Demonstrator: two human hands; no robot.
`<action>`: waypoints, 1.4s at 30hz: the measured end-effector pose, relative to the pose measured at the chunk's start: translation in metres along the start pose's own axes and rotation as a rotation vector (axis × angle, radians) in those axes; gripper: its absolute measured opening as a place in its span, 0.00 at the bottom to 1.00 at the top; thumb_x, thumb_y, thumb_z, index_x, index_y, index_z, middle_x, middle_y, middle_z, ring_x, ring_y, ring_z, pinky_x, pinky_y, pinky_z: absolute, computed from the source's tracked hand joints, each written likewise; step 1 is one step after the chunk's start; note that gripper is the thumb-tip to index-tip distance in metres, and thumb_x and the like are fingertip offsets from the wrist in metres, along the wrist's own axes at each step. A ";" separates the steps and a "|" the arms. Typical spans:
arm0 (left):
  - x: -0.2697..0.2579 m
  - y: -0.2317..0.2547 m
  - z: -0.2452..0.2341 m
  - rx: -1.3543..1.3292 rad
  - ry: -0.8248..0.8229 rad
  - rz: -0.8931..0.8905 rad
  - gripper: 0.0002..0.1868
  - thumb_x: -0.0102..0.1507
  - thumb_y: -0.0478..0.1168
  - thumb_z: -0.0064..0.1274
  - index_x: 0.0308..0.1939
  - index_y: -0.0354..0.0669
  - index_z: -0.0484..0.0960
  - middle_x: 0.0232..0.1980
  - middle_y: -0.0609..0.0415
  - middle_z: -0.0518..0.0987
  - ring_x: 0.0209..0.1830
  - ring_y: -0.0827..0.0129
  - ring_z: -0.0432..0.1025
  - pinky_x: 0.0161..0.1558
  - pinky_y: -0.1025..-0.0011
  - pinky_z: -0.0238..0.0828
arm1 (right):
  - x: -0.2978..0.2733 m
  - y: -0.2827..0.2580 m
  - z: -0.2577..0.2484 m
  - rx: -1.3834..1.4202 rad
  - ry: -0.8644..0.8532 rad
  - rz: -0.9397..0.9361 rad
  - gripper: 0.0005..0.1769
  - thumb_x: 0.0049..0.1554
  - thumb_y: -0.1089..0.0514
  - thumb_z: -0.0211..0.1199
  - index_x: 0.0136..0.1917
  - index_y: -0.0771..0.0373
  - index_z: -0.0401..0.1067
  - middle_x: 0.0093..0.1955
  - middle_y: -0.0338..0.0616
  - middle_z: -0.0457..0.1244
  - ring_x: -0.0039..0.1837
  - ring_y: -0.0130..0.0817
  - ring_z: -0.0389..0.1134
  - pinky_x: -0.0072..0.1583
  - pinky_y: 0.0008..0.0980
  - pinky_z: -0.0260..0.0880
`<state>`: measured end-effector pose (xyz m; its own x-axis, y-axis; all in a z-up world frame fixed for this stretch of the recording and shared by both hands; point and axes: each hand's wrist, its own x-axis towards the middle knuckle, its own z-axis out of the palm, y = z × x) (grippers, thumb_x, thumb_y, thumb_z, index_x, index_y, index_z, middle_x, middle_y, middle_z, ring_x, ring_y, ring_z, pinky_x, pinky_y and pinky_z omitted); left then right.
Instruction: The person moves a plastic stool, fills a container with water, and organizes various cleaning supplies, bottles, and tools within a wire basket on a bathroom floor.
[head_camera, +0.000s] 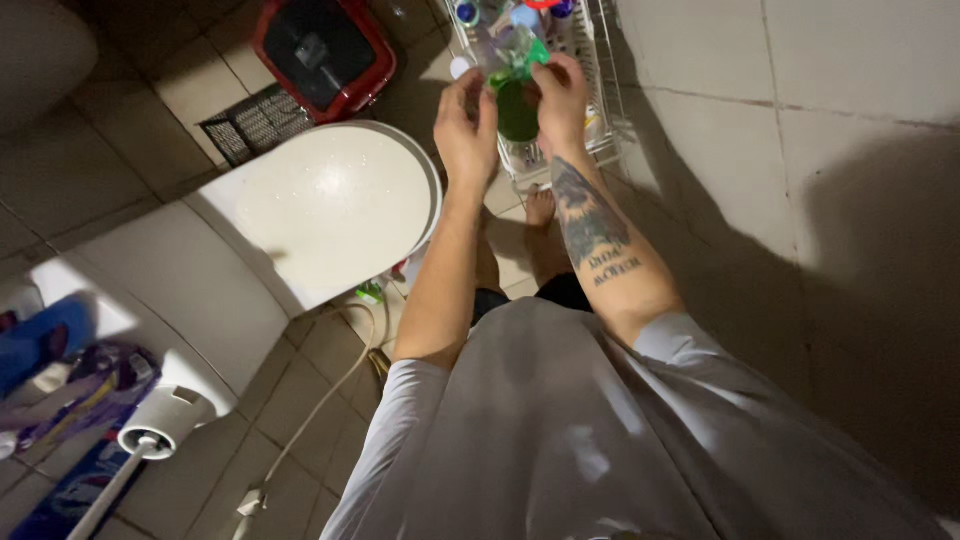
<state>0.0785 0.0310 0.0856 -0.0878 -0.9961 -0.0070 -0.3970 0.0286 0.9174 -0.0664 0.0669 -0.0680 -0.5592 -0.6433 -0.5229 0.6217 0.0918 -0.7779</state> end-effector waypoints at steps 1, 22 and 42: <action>0.008 0.001 -0.001 -0.044 0.011 -0.024 0.15 0.69 0.37 0.55 0.59 0.37 0.80 0.52 0.49 0.83 0.47 0.69 0.80 0.46 0.73 0.79 | 0.014 0.011 0.004 -0.031 0.011 -0.063 0.11 0.58 0.67 0.68 0.55 0.66 0.72 0.46 0.40 0.66 0.47 0.30 0.68 0.47 0.31 0.71; 0.031 -0.002 0.008 0.057 -0.080 -0.062 0.14 0.68 0.39 0.55 0.57 0.41 0.81 0.50 0.49 0.85 0.38 0.65 0.79 0.41 0.70 0.77 | 0.046 -0.035 0.017 -0.381 -0.149 -0.585 0.15 0.61 0.67 0.64 0.61 0.65 0.67 0.53 0.41 0.68 0.53 0.31 0.68 0.55 0.29 0.71; 0.002 -0.002 0.026 0.019 -0.215 0.007 0.14 0.69 0.37 0.52 0.59 0.41 0.80 0.51 0.49 0.83 0.48 0.65 0.82 0.42 0.71 0.79 | 0.075 -0.036 0.025 -0.898 -0.583 -0.603 0.22 0.58 0.72 0.61 0.65 0.64 0.74 0.58 0.52 0.71 0.53 0.42 0.72 0.51 0.36 0.72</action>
<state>0.0553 0.0309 0.0734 -0.2823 -0.9553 -0.0872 -0.4129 0.0390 0.9100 -0.1169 -0.0035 -0.0701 -0.1548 -0.9862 0.0586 -0.3789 0.0044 -0.9254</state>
